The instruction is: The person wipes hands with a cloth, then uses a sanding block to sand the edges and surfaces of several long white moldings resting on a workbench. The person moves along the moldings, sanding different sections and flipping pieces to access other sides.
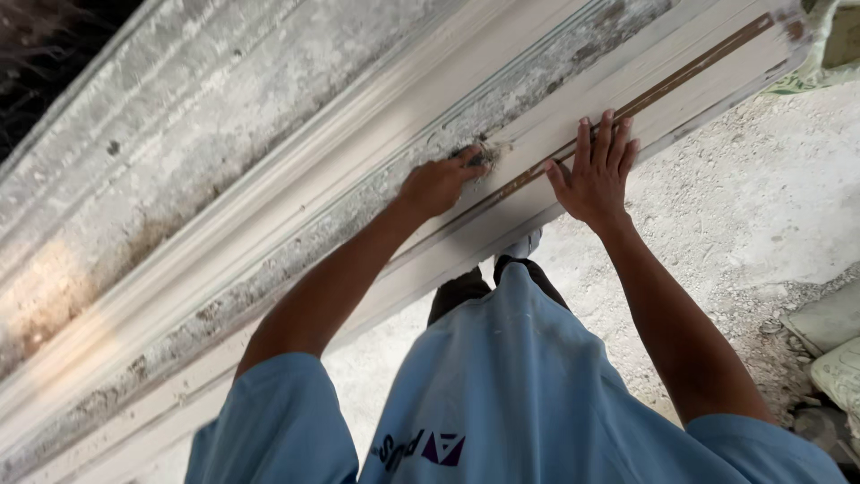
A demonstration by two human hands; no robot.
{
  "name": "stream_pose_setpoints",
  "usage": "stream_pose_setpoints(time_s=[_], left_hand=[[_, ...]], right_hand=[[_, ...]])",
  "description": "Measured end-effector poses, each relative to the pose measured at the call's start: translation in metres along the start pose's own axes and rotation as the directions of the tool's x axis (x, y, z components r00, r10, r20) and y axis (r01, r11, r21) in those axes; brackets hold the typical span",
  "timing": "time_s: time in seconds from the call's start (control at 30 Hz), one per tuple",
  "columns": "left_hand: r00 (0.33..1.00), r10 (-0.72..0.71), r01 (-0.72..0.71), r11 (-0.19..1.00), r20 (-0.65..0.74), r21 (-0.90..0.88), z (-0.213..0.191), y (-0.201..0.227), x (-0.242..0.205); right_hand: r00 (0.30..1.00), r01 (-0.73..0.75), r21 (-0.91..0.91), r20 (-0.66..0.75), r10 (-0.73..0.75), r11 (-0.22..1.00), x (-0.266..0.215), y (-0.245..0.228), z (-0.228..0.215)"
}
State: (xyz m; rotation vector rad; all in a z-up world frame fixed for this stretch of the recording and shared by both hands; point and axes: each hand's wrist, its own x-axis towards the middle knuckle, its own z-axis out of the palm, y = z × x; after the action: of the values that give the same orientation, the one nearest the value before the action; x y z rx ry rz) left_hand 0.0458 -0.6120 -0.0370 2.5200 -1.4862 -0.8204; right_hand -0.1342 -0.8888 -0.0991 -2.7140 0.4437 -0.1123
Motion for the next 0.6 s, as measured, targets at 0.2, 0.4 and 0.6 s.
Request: stream_pose_setpoints(time_s=[0.2, 0.4, 0.6], left_hand=[[0.979, -0.137, 0.136, 0.991, 0.15, 0.022, -0.006, -0.022, -0.107], [0.989, -0.098, 0.098, 0.995, 0.111, 0.006, -0.004, -0.03, -0.128], [0.983, 0.057, -0.059, 0.998, -0.173, -0.003, 0.0, 0.028, 0.054]], right_hand=[[0.998, -0.046, 0.069, 0.049, 0.042, 0.997, 0.003, 0.0, -0.004], [0.994, -0.092, 0.018, 0.063, 0.09, 0.996, 0.006, 0.001, 0.005], [0.98, -0.144, 0.031, 0.146, 0.138, 0.989, 0.011, -0.002, -0.003]])
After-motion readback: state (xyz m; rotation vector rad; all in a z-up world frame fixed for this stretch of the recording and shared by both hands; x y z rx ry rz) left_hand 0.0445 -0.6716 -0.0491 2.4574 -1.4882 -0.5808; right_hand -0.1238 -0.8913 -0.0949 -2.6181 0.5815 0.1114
